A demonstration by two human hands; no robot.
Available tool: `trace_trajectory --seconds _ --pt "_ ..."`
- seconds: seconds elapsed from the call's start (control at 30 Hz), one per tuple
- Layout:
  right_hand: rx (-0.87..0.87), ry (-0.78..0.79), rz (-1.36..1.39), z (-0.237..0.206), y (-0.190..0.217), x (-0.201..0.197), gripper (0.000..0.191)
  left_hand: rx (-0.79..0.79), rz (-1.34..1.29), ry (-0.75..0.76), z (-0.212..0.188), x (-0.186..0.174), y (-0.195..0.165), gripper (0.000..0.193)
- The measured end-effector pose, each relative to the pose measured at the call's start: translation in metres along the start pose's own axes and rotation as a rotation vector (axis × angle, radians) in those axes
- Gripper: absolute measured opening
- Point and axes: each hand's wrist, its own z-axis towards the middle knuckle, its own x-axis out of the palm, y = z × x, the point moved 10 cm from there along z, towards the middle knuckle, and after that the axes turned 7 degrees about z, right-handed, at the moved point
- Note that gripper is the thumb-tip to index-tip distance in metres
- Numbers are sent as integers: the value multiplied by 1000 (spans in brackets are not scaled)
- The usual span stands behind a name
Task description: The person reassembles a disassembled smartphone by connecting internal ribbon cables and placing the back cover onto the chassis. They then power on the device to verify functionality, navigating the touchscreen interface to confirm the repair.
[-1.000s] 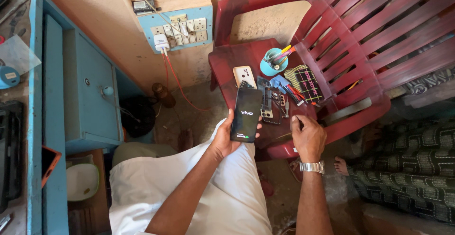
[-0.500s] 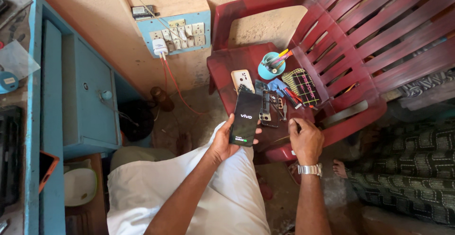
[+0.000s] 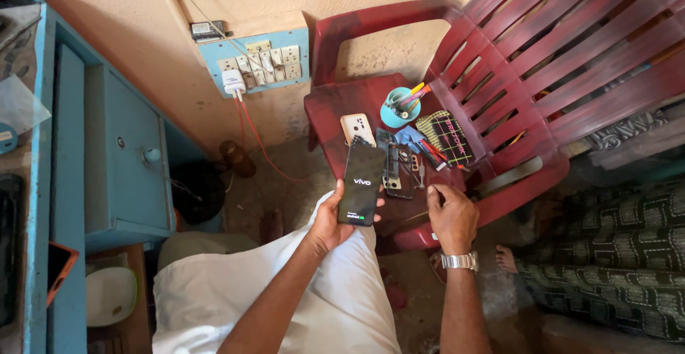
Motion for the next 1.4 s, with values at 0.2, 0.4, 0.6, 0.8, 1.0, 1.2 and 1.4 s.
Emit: trace_trajectory --seconds 0.2,0.4,0.6,0.8,1.0,1.2,1.4 --pt "-8 2 -14 -1 -1 0 19 10 -9 -11 -1 0 -2 69" --pt "-28 -8 -17 0 -2 2 20 16 -16 0 -1 1 -3 70" --pt "-14 -17 -16 1 -4 0 20 6 1 -7 0 1 -3 70" --pt "-49 -35 -7 0 2 -5 18 2 -11 4 2 3 -2 70" --pt "21 -11 -15 2 -5 -4 18 7 -13 8 4 3 -2 71" --pt "-43 -34 -21 2 -1 -6 18 7 -14 7 5 4 -2 70" --pt "-34 -29 -19 2 -2 -6 18 22 1 14 4 6 -3 70"
